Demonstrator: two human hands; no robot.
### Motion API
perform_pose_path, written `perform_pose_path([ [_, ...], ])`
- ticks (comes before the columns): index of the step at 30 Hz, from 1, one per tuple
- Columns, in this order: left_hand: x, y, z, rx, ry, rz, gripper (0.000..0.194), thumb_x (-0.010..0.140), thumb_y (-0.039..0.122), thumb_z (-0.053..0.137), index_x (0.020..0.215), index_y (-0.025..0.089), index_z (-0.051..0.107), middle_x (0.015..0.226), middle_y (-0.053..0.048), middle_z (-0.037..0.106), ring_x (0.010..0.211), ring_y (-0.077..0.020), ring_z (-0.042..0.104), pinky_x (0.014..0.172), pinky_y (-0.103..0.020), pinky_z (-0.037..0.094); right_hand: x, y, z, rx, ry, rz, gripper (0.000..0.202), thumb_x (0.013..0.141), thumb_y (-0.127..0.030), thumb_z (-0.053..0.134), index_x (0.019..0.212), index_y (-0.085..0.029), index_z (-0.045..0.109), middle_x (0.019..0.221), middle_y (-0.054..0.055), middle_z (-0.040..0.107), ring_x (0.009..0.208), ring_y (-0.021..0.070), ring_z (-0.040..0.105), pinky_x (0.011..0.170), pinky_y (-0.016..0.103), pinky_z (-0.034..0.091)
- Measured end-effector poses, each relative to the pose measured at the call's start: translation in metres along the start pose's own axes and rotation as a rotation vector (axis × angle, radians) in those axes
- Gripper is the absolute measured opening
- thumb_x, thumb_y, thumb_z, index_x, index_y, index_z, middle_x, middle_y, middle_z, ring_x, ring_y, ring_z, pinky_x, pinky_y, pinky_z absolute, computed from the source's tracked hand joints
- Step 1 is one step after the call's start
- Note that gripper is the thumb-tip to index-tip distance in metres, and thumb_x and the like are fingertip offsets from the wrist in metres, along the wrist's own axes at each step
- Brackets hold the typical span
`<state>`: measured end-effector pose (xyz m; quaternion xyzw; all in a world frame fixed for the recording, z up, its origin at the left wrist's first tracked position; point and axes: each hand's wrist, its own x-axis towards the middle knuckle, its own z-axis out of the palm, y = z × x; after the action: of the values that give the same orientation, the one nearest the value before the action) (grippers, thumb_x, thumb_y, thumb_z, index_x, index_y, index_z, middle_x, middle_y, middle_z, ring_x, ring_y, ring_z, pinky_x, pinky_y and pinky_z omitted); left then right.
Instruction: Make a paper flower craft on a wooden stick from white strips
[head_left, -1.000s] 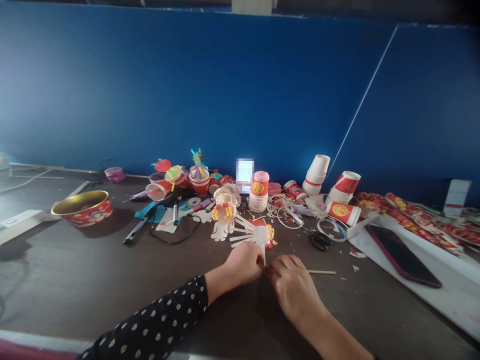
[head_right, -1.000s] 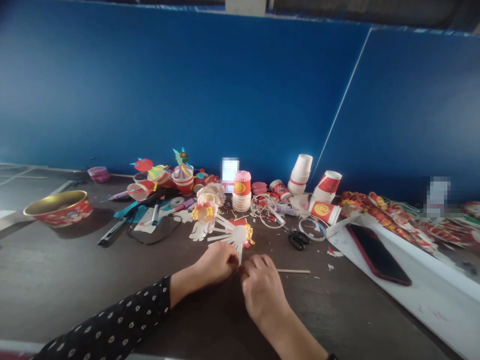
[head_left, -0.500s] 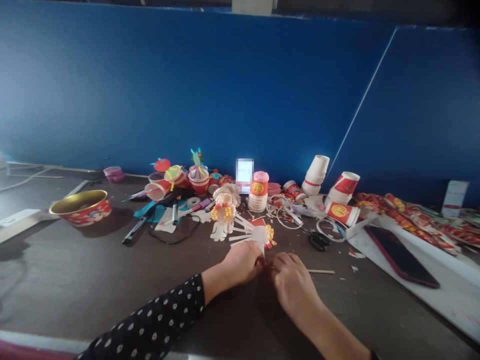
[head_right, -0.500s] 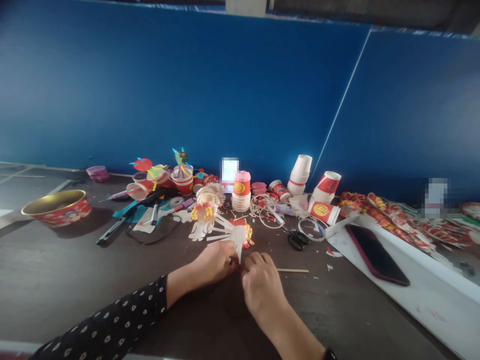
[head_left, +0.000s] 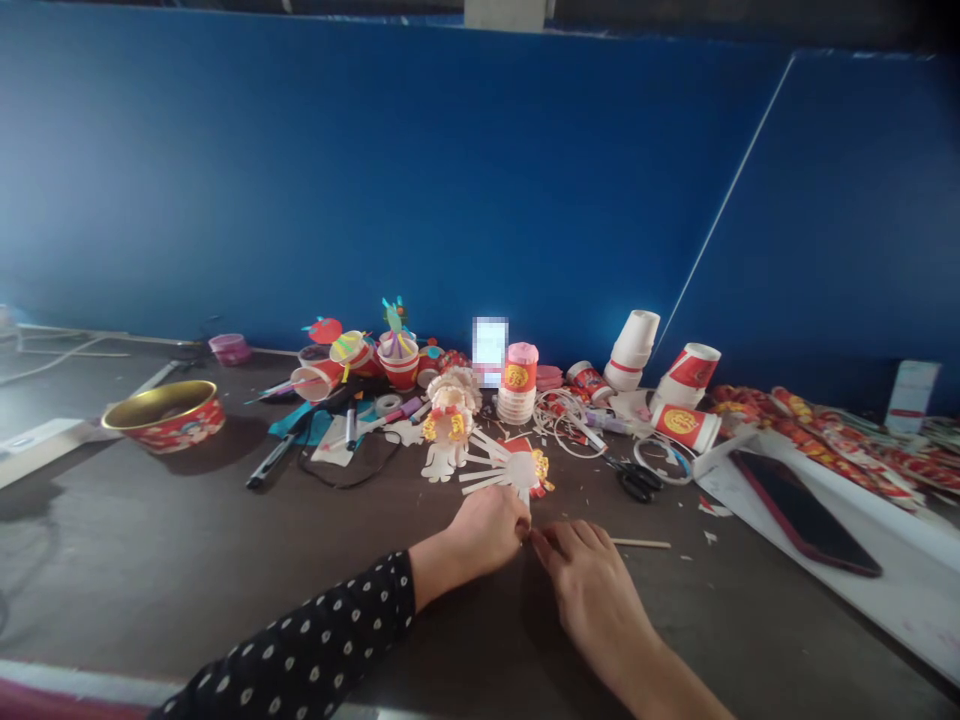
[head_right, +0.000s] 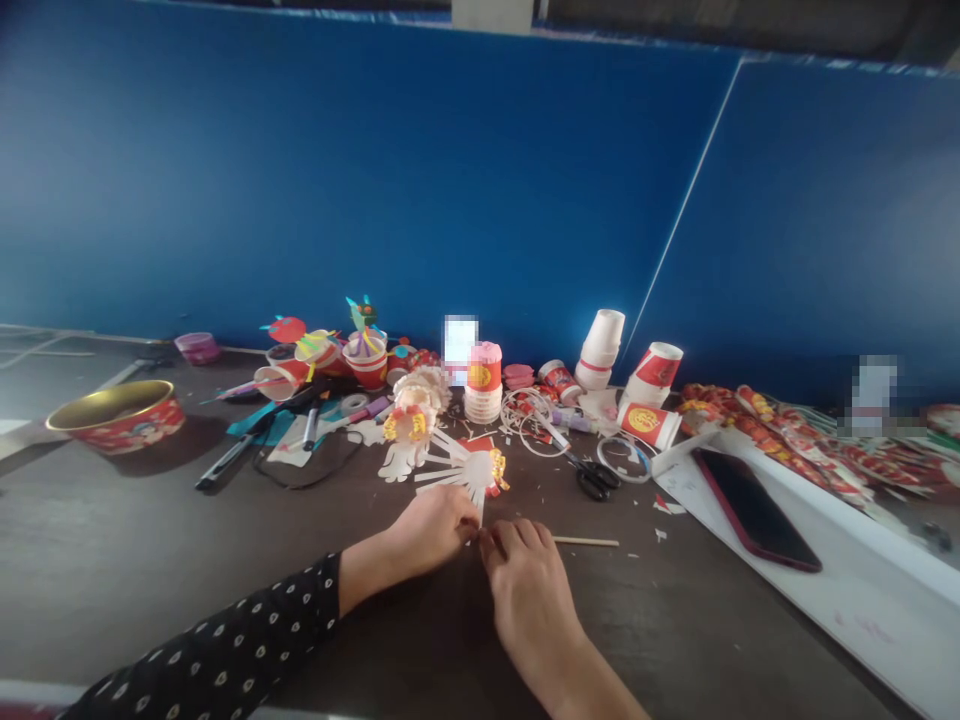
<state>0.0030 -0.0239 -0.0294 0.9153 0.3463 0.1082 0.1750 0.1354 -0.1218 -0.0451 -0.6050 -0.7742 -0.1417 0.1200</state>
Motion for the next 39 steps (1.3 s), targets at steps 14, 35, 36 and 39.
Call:
perform_pose_path([
  [14, -0.001, 0.003, -0.004, -0.046, -0.025, -0.063, 0.021, 0.071, 0.018, 0.049, 0.074, 0.017, 0.07, 0.076, -0.007, 0.067, 0.075, -0.0191, 0.06, 0.064, -0.024, 0.042, 0.007, -0.005, -0.002, -0.025, -0.079, 0.002, 0.018, 0.083, -0.008, 0.051, 0.091, -0.019, 0.063, 0.088, 0.001, 0.061, 0.081, 0.0162, 0.051, 0.073, 0.031, 0.032],
  [35, 0.001, -0.001, -0.006, -0.098, 0.003, -0.12, 0.016, 0.073, 0.02, 0.052, 0.071, 0.017, 0.067, 0.076, -0.005, 0.066, 0.075, -0.0186, 0.059, 0.063, -0.024, 0.04, 0.015, -0.004, -0.001, -0.086, -0.115, 0.035, 0.02, 0.087, -0.012, 0.045, 0.093, -0.02, 0.063, 0.09, 0.003, 0.062, 0.084, 0.0171, 0.053, 0.071, 0.031, 0.034],
  [36, 0.002, -0.003, -0.005, -0.106, 0.011, -0.119, 0.017, 0.074, 0.019, 0.05, 0.071, 0.017, 0.067, 0.075, -0.004, 0.066, 0.073, -0.018, 0.059, 0.063, -0.024, 0.04, 0.015, -0.005, -0.001, -0.097, -0.12, 0.037, 0.02, 0.087, -0.012, 0.045, 0.095, -0.02, 0.062, 0.09, 0.003, 0.062, 0.084, 0.0174, 0.053, 0.071, 0.031, 0.034],
  [39, 0.004, -0.007, -0.003, -0.146, 0.055, -0.103, 0.023, 0.075, 0.013, 0.043, 0.073, 0.016, 0.066, 0.074, -0.004, 0.066, 0.071, -0.0163, 0.059, 0.064, -0.023, 0.04, 0.015, -0.006, -0.003, -0.115, -0.132, 0.033, 0.021, 0.087, -0.013, 0.044, 0.098, -0.018, 0.062, 0.09, 0.004, 0.061, 0.083, 0.0183, 0.053, 0.07, 0.032, 0.034],
])
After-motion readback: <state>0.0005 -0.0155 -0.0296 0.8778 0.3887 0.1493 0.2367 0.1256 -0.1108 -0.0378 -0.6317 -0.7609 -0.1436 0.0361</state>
